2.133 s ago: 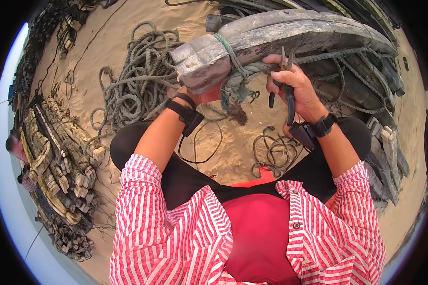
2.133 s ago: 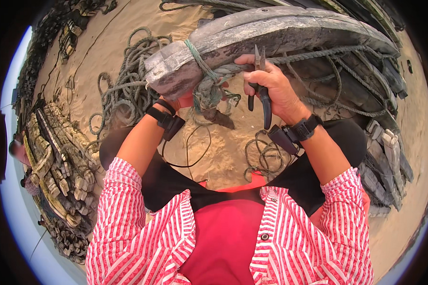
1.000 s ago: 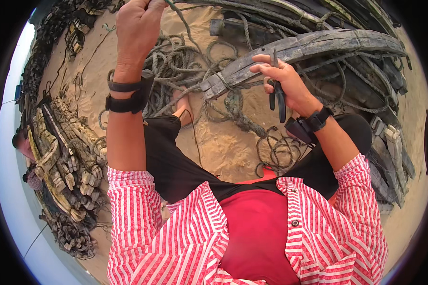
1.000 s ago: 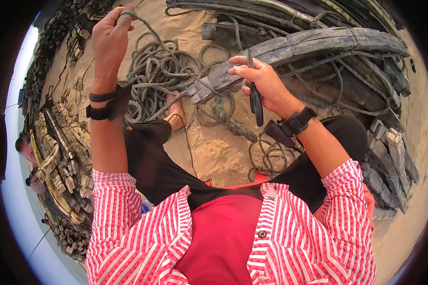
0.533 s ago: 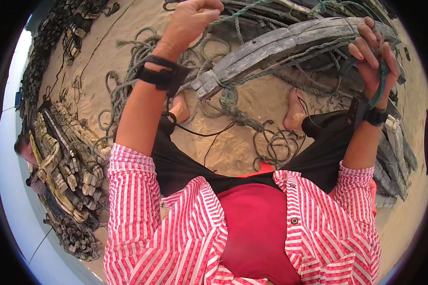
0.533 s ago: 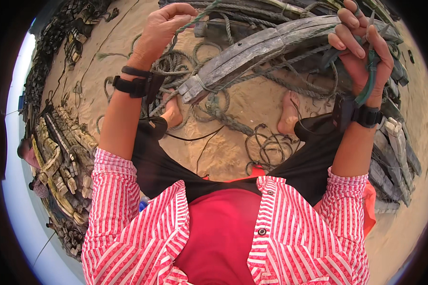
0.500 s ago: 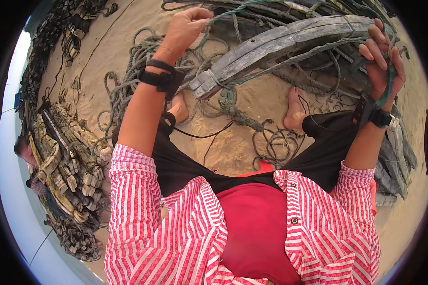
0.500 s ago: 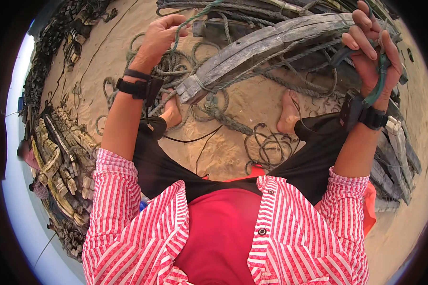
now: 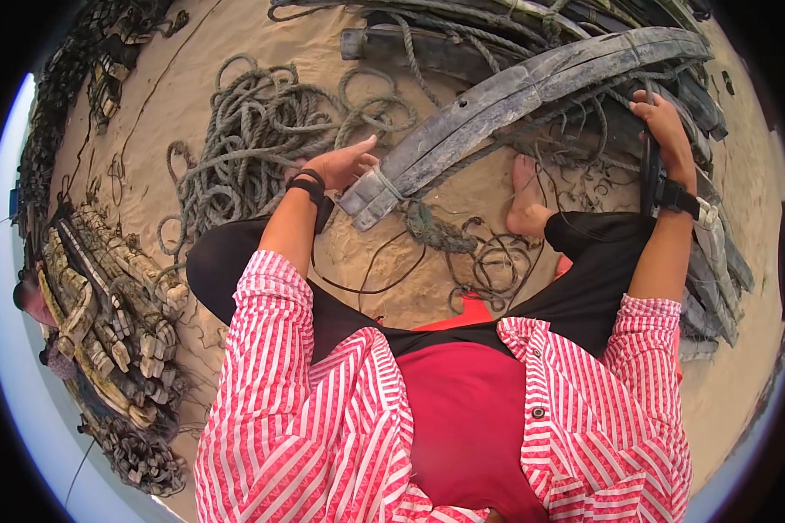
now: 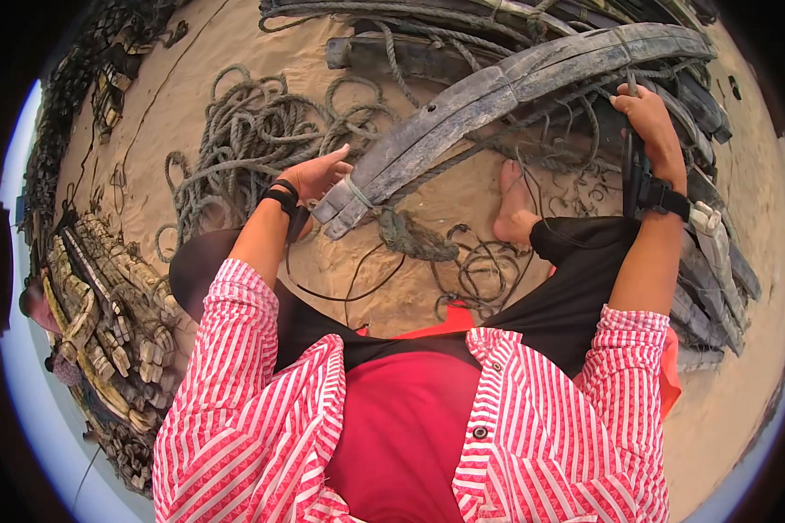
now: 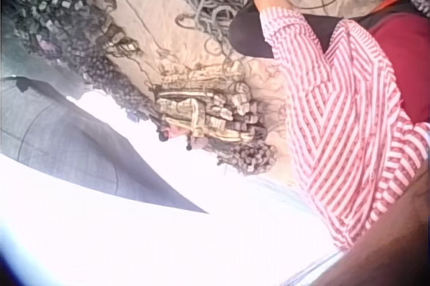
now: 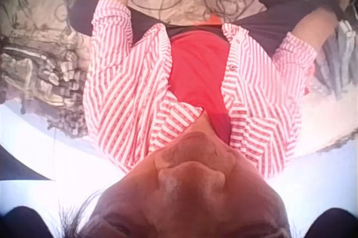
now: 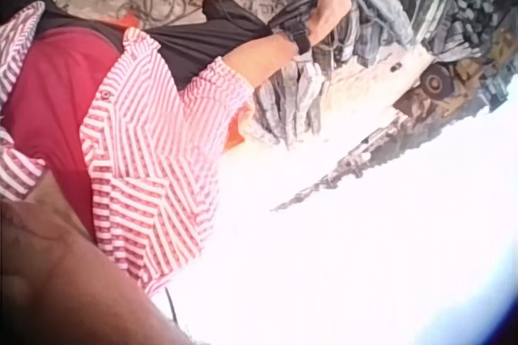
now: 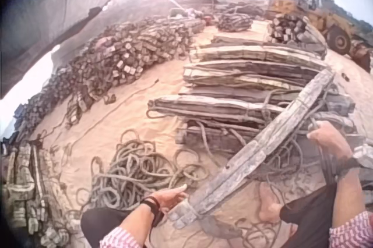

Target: Cutting and tying ropes to repair a wooden fishing structure on a beach.

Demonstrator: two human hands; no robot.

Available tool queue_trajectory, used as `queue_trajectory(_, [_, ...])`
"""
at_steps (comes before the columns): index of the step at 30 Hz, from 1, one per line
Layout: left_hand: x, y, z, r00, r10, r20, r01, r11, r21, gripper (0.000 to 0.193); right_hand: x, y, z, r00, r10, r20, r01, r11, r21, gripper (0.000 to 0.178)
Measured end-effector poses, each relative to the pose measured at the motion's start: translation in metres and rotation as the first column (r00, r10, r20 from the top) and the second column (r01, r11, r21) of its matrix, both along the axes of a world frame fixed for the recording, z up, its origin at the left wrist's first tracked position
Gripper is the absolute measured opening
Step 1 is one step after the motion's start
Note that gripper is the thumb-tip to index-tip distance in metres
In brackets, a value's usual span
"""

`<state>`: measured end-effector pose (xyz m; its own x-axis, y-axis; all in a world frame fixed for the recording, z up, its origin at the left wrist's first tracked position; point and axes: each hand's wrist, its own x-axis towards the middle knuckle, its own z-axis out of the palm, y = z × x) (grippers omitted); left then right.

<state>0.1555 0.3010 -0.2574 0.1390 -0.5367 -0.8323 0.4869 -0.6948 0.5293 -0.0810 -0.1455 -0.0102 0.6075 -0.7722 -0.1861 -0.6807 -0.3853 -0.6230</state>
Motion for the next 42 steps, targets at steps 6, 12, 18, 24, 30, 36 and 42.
queue_trajectory(6, [0.015, 0.014, 0.002, 0.991, 0.025, -0.129, -0.069, 0.935, -0.347, 0.086, 0.050, 0.123, -0.051, 0.902, 0.429, -0.054, -0.347, 0.793, 0.500, 0.020])
queue_trajectory(12, [-0.022, 0.005, 0.025, 0.897, 0.215, -0.387, -0.365, 0.853, -0.374, 0.059, 0.042, 0.131, -0.056, 0.858, -0.081, 0.506, -0.346, 0.636, 0.689, 0.021])
queue_trajectory(18, [-0.062, 0.030, 0.065, 0.890, 0.301, -0.343, -0.435, 0.786, -0.438, 0.059, 0.066, 0.137, -0.045, 0.668, 0.075, 0.741, -0.530, 0.746, 0.403, 0.025])
queue_trajectory(24, [-0.071, 0.007, 0.103, 0.866, 0.408, -0.289, -0.500, 0.679, -0.537, 0.059, 0.080, 0.169, -0.031, 0.677, 0.613, 0.407, -0.551, 0.789, -0.271, 0.019])
queue_trajectory(30, [-0.056, 0.006, 0.132, 0.803, 0.529, -0.274, -0.568, 0.542, -0.620, 0.059, 0.059, 0.207, -0.037, 0.504, 0.830, 0.238, -0.561, 0.524, -0.641, 0.035])
queue_trajectory(36, [-0.050, -0.007, 0.107, 0.803, 0.160, -0.574, -0.578, 0.446, -0.683, 0.058, 0.076, 0.220, -0.047, 0.490, 0.866, 0.097, -0.433, 0.339, -0.835, 0.033])
queue_trajectory(42, [-0.085, -0.031, 0.093, 0.743, -0.412, -0.527, -0.404, 0.352, -0.844, 0.065, 0.071, 0.213, -0.036, 0.496, 0.864, 0.085, -0.410, 0.319, -0.854, 0.036])
